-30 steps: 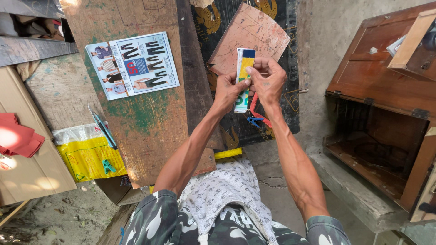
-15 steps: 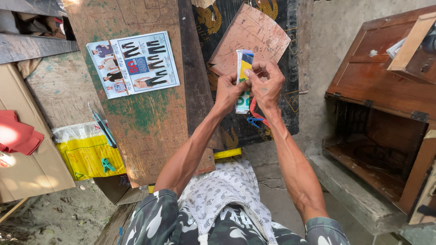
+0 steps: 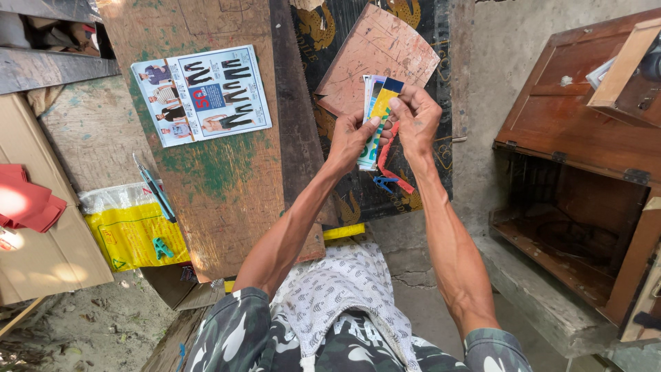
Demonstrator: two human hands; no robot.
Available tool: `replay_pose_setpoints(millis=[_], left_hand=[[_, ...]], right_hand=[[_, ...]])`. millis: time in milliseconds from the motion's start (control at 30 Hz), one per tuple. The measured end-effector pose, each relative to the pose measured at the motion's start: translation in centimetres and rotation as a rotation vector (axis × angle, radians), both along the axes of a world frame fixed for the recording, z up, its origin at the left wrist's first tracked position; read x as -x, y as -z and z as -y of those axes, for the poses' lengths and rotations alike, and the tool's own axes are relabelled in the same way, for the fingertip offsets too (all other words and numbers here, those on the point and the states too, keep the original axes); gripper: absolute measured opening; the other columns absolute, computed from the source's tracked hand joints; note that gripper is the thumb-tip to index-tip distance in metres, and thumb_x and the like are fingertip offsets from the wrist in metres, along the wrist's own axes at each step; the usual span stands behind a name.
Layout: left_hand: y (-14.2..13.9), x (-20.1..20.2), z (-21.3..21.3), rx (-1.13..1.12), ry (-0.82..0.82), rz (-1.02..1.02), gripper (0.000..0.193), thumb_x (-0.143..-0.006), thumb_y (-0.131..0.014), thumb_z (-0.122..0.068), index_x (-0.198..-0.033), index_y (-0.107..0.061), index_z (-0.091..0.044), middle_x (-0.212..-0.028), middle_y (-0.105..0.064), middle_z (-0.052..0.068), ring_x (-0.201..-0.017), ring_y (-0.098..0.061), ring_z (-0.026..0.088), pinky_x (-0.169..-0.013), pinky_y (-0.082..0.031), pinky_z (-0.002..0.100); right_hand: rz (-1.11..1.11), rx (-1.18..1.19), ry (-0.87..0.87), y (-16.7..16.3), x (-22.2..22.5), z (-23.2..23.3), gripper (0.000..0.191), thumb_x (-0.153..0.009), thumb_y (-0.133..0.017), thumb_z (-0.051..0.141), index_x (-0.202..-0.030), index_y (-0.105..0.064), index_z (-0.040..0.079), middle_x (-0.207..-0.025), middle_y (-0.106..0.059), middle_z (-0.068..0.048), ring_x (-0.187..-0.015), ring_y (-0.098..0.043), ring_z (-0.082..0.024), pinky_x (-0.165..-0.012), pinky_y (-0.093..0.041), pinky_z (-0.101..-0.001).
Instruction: The person cuts printed advertising paper into strips with a utility knife, using a long saw blade as a straightedge on a wooden board. They cut along the blade, fold and stack the cut strips, reposition the paper, and continue cutting more strips.
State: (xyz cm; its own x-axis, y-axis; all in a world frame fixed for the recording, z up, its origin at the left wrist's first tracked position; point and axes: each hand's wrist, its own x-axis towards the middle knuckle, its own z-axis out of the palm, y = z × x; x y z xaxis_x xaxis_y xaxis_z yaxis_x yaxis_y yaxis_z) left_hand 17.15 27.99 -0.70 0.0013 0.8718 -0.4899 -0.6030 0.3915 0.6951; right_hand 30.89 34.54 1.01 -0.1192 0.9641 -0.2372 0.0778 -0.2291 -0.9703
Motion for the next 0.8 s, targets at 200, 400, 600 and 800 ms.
replay_pose_setpoints(millis=[200, 400, 600, 800], left_hand=[[0.5, -0.6, 0.1, -0.034, 0.104, -0.125, 0.022, -0.103, -0.054, -0.005, -0.119, -0.065, 0.004, -0.099, -0.074, 0.009, -0.079, -0.07, 0.012, -0.071, -0.062, 0.028], [-0.3, -0.1, 0.5, -0.063, 0.362, -0.496, 0.02, -0.096, -0.054, 0.0, -0.113, -0.066, 0.0, -0.091, -0.074, 0.008, -0.079, -0.07, 0.016, -0.072, -0.059, 0.032], [-1.8, 4.1, -1.1, -0.025, 0.527, -1.099, 0.02, -0.096, -0.054, -0.001, -0.106, -0.071, -0.007, -0.084, -0.068, 0.011, -0.075, -0.067, 0.029, -0.069, -0.053, 0.044], [-0.1, 5.5, -3.8, -0.484, 0.152, -1.359, 0.019, -0.082, -0.066, 0.002, -0.1, -0.068, -0.004, -0.11, -0.063, 0.016, -0.111, -0.056, 0.036, -0.097, -0.041, 0.045]], right_hand=[[0.193, -0.206, -0.11, -1.5, 0.7, -0.1, 0.042, -0.094, -0.072, -0.003, -0.134, -0.061, -0.004, -0.111, -0.058, -0.009, -0.092, -0.063, -0.011, -0.08, -0.06, -0.028], [-0.239, 0.055, -0.295, -2.1, -0.5, -1.0, 0.057, -0.091, -0.075, -0.005, -0.145, -0.055, 0.001, -0.113, -0.061, -0.003, -0.096, -0.06, -0.008, -0.089, -0.056, -0.0244], [0.197, -0.017, -0.224, -0.9, -2.8, -3.3, 0.038, -0.082, -0.071, -0.011, -0.118, -0.07, 0.0, -0.093, -0.071, -0.001, -0.081, -0.067, -0.008, -0.075, -0.059, -0.0236], [0.417, -0.475, -0.247, 0.1, -2.8, -2.4, 0.039, -0.087, -0.067, -0.017, -0.12, -0.072, 0.004, -0.101, -0.067, -0.009, -0.093, -0.067, -0.02, -0.086, -0.057, -0.0342]])
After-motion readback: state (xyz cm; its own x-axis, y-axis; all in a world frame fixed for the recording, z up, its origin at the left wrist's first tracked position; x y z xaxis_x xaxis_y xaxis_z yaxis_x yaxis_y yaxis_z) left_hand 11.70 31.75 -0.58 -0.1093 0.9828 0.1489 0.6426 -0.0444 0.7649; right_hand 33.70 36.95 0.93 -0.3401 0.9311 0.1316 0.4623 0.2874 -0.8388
